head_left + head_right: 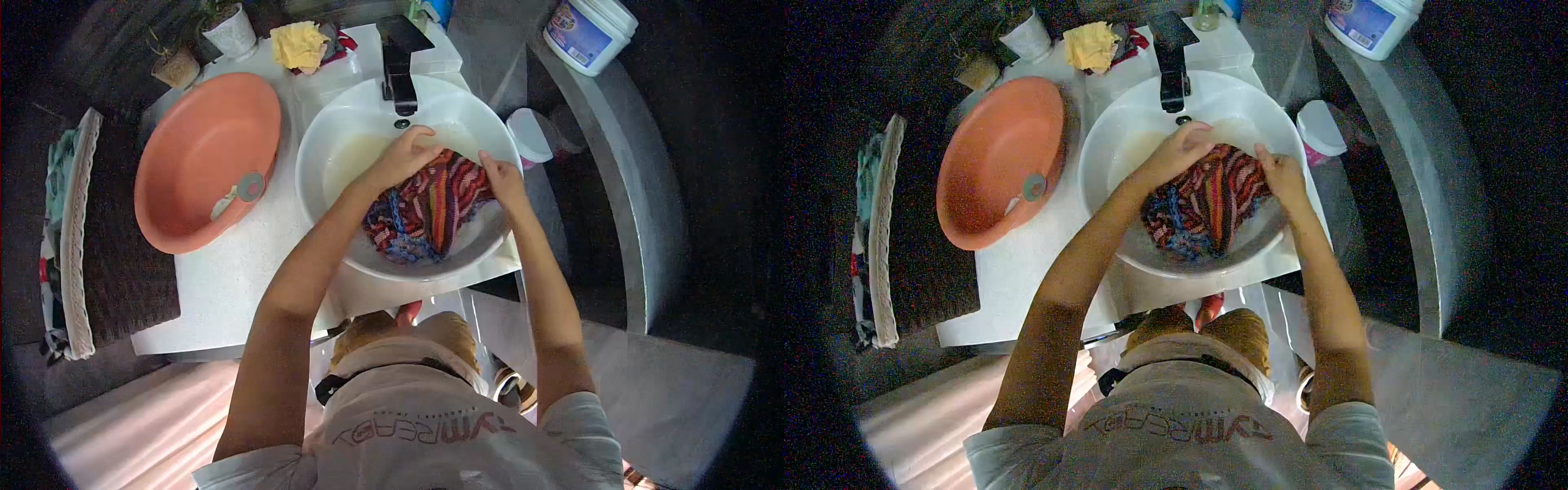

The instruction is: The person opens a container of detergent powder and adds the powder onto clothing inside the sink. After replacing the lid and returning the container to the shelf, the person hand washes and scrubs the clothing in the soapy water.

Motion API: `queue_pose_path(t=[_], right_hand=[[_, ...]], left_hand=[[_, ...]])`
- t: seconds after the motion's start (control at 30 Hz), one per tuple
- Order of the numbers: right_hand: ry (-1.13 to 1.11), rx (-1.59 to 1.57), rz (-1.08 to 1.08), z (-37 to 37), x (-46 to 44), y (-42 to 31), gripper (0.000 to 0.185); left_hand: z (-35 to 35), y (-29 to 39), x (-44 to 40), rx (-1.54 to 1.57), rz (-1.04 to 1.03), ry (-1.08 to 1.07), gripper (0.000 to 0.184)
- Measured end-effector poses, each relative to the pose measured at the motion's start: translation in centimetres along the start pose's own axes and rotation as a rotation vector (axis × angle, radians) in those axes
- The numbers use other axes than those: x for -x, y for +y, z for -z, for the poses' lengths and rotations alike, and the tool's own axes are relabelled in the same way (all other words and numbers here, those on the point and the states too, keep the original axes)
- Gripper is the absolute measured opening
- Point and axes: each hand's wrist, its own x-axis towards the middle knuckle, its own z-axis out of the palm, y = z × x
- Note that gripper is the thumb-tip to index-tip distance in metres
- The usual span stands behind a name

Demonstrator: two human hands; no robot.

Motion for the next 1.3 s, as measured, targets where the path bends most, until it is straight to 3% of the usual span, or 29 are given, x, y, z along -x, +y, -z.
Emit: queue_pose_path(t=[0.03, 0.07, 0.17, 0.2, 0.23, 0.27, 0.3, 0.33, 0.37, 0.4, 0.43, 0.53, 0.57, 0.63, 0.73, 0.77, 0.87, 1.0, 1.03, 1.1, 1.13, 1.17, 1.23, 1.27, 1.3], right_hand=[[0.061, 0.263, 0.037, 0.8, 0.4, -0.5, 0.052], [0.070, 0.261, 0.032, 1.3, 0.9, -1.0, 0.052], [0.084, 0.487, 0.035, 2.0, 2.3, -2.5, 0.054], [0.173, 0.608, 0.235, 1.6, 2.6, -2.4, 0.053], [0.262, 0.726, 0.434, 1.0, 2.9, -2.3, 0.053], [0.242, 0.591, 0.553, 0.0, 3.5, -2.2, 0.060], [0.247, 0.589, 0.550, -1.2, 4.1, -2.2, 0.060], [0.174, 0.623, 0.628, -2.4, 4.7, -2.3, 0.064], [0.100, 0.656, 0.707, -3.5, 5.0, -2.3, 0.069], [0.053, 0.667, 0.771, -4.5, 5.0, -1.7, 0.072], [0.060, 0.664, 0.770, -5.1, 5.0, -1.4, 0.072], [-0.071, 0.616, 0.448, -6.0, 4.4, -0.9, 0.048], [-0.068, 0.613, 0.448, -6.0, 4.1, -0.7, 0.048], [0.058, 0.603, 0.580, -5.6, 3.5, -1.0, 0.037], [0.259, 0.579, 0.523, -1.2, 2.5, -4.4, 0.014], [0.329, 0.586, 0.569, -0.2, 2.1, -5.5, 0.014], [0.497, 0.526, 0.730, 1.7, 1.9, -8.7, 0.015], [0.612, 0.554, 0.840, 0.5, 3.0, -7.8, 0.015], [0.537, 0.562, 0.847, -0.2, 3.9, -6.6, 0.014], [0.261, 0.767, 0.702, -1.5, 4.4, -1.8, 0.016], [0.087, 0.845, 0.591, -2.1, 5.3, -1.1, 0.022], [0.088, 0.844, 0.586, -2.6, 6.0, -0.6, 0.022], [-0.059, 0.608, 0.314, -4.6, 7.4, -1.4, 0.039], [-0.061, 0.609, 0.309, -5.9, 7.5, -1.7, 0.039], [0.016, 0.272, 0.304, -7.7, 7.4, -1.9, 0.050]], left_hand=[[1.0, -0.4, 0.3, -0.033, 0.072, -0.069, 0.051], [1.9, -2.0, 0.9, -0.397, -0.112, -0.073, 0.061], [3.8, -1.7, 3.5, -0.472, -0.126, -0.259, 0.065], [3.1, -3.9, 3.9, -0.587, -0.132, -0.043, 0.039], [3.0, -4.1, 3.7, -0.588, -0.140, -0.049, 0.039], [3.0, -4.3, 3.5, -0.497, -0.043, -0.085, 0.033], [3.1, -4.5, 3.4, -0.406, 0.056, -0.119, 0.028], [3.2, -4.8, 3.7, -0.273, -0.050, -0.078, 0.026], [3.5, -5.0, 3.7, -0.276, -0.056, -0.081, 0.026], [3.9, -4.4, 3.8, -0.072, 0.017, -0.089, 0.024], [4.5, -3.4, 4.0, 0.130, 0.091, -0.098, 0.023], [7.1, 1.3, 4.9, 0.291, 0.187, -0.067, 0.024], [7.9, 2.1, 5.2, 0.375, 0.239, -0.047, 0.025], [9.8, 1.9, 4.3, 0.190, 0.172, 0.031, 0.030], [12.6, 4.2, 4.7, 0.117, 0.081, 0.057, 0.030], [13.1, 4.5, 4.8, 0.118, 0.077, 0.054, 0.030], [14.4, 5.3, 4.9, -0.426, -0.202, -0.038, 0.036], [14.4, 5.9, 4.6, -0.470, -0.032, -0.098, 0.032], [13.9, 5.2, 5.0, -0.469, -0.032, -0.103, 0.032], [12.4, 3.4, 6.0, -0.144, 0.082, 0.014, 0.032], [11.1, 1.9, 5.9, 0.184, 0.208, 0.082, 0.031], [10.5, 0.5, 6.0, 0.273, 0.268, 0.046, 0.031], [9.2, -0.5, 5.7, 0.465, 0.325, 0.090, 0.033], [8.6, -0.8, 5.5, 0.467, 0.328, 0.088, 0.033], [7.9, -0.5, 5.5, 0.413, 0.297, 0.130, 0.033]])
